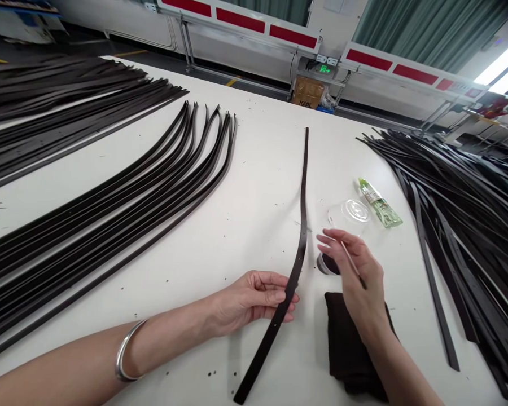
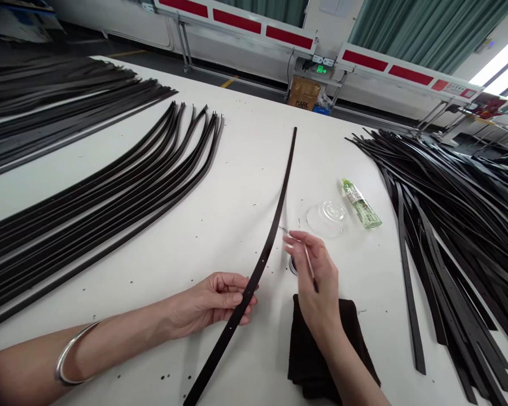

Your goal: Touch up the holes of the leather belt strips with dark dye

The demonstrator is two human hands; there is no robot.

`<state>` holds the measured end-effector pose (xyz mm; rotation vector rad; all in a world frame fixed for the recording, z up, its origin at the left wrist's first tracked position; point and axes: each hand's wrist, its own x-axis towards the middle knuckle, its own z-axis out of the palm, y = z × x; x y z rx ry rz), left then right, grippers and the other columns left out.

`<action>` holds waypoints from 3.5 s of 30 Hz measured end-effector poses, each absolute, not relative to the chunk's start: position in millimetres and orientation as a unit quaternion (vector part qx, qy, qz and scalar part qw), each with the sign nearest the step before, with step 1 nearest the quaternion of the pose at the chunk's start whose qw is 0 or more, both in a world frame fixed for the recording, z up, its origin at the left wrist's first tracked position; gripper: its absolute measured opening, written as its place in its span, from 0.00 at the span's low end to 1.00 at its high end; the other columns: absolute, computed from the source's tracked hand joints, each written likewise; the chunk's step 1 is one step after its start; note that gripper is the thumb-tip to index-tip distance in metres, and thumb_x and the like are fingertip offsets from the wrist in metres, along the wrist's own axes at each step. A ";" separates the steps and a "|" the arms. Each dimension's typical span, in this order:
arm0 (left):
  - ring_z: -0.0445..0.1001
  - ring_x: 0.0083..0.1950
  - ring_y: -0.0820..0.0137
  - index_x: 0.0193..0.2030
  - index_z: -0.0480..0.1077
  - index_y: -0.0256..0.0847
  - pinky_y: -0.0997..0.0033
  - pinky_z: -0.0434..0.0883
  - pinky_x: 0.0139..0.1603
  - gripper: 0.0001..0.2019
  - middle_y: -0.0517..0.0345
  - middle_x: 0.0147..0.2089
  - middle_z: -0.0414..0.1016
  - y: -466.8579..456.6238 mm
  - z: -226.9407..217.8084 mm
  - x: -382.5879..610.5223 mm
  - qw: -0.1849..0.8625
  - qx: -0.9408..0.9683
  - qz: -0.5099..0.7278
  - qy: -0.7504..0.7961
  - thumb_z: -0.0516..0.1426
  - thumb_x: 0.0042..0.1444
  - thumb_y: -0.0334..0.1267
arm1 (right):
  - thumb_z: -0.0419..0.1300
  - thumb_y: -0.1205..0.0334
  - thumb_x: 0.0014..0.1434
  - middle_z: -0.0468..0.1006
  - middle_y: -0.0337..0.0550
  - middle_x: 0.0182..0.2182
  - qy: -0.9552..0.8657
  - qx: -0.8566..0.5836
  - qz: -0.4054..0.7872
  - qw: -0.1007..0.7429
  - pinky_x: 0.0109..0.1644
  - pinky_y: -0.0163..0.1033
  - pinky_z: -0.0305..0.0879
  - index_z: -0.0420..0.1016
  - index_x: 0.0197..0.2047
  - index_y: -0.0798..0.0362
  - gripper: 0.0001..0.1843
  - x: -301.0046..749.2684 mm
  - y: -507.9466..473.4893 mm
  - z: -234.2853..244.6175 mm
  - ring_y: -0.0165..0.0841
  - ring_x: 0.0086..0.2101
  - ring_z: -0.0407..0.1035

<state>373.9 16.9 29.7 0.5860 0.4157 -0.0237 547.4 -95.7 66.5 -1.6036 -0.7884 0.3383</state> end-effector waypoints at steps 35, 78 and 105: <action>0.75 0.39 0.69 0.43 0.77 0.38 0.63 0.76 0.46 0.10 0.53 0.40 0.78 20.1 34.7 376.6 0.905 0.343 -0.028 0.251 0.66 0.54 0.33 | 0.49 0.60 0.69 0.73 0.39 0.24 -0.514 -0.782 -0.087 0.343 0.38 0.39 0.63 0.69 0.28 0.52 0.18 592.7 -117.9 36.4 0.32 0.31 0.65; 0.75 0.41 0.70 0.44 0.75 0.35 0.62 0.78 0.46 0.09 0.52 0.39 0.77 17.3 28.1 377.3 0.929 0.326 -0.014 0.177 0.63 0.55 0.27 | 0.47 0.80 0.62 0.75 0.42 0.28 -0.639 -0.600 -0.032 0.480 0.36 0.42 0.64 0.68 0.39 0.54 0.14 514.7 -117.8 59.1 0.32 0.32 0.67; 0.74 0.41 0.69 0.43 0.75 0.35 0.57 0.76 0.49 0.09 0.53 0.39 0.76 14.6 30.2 378.1 0.925 0.338 -0.003 0.176 0.63 0.55 0.29 | 0.49 0.79 0.61 0.76 0.41 0.28 -0.656 -0.610 -0.076 0.437 0.36 0.42 0.63 0.67 0.38 0.53 0.12 512.0 -116.4 57.8 0.32 0.31 0.67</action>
